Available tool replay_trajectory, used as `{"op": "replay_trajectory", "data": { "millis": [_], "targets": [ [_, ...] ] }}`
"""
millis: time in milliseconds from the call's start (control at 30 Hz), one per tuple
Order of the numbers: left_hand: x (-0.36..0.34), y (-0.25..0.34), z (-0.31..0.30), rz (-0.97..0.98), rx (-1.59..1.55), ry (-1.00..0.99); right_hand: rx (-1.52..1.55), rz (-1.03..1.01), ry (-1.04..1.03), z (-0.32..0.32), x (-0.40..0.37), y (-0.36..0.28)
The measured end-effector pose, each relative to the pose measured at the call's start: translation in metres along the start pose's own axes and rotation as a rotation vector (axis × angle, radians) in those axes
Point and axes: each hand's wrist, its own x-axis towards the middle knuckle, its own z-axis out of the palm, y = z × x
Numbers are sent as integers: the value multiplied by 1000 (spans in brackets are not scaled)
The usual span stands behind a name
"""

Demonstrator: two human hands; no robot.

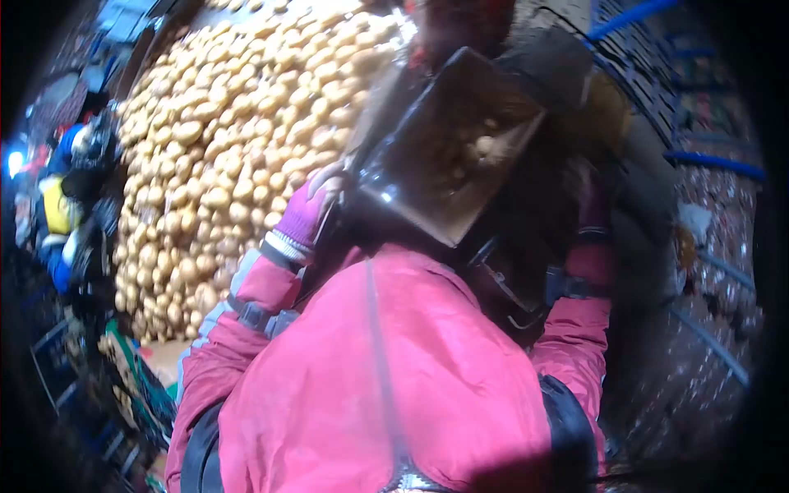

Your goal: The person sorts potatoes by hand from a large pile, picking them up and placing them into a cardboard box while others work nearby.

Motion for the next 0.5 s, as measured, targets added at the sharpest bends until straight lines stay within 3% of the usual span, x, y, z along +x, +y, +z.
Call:
{"op": "replay_trajectory", "data": {
  "millis": [33,67,133,167,233,267,333,367,433,467,500],
  "targets": [
    [-5,5,0,-142,-126,44,-131,-37,-92,29,5,6],
    [-15,-15,-4,30,143,73,-262,-83,-180,67,0,4],
    [-33,-24,-10,-107,-34,185,-518,-188,-354,143,-17,-1],
    [-45,-28,-16,-185,-144,264,-498,-173,-413,173,-30,-7],
    [-69,-25,-28,-241,-69,370,-317,-58,-494,227,-60,-24],
    [-84,-30,-35,-255,-22,414,-158,42,-506,240,-70,-25],
    [-109,-28,-39,-301,19,528,-97,54,-509,247,-68,-6],
    [-120,-26,-39,-222,285,567,-69,58,-505,249,-68,3],
    [-150,-30,-41,-150,583,439,-88,67,-446,258,-77,6],
    [-165,-42,-41,-282,438,510,-97,69,-416,262,-81,9],
    [-175,-41,-39,-302,457,505,-239,-137,-440,263,-83,18]
  ]
}}
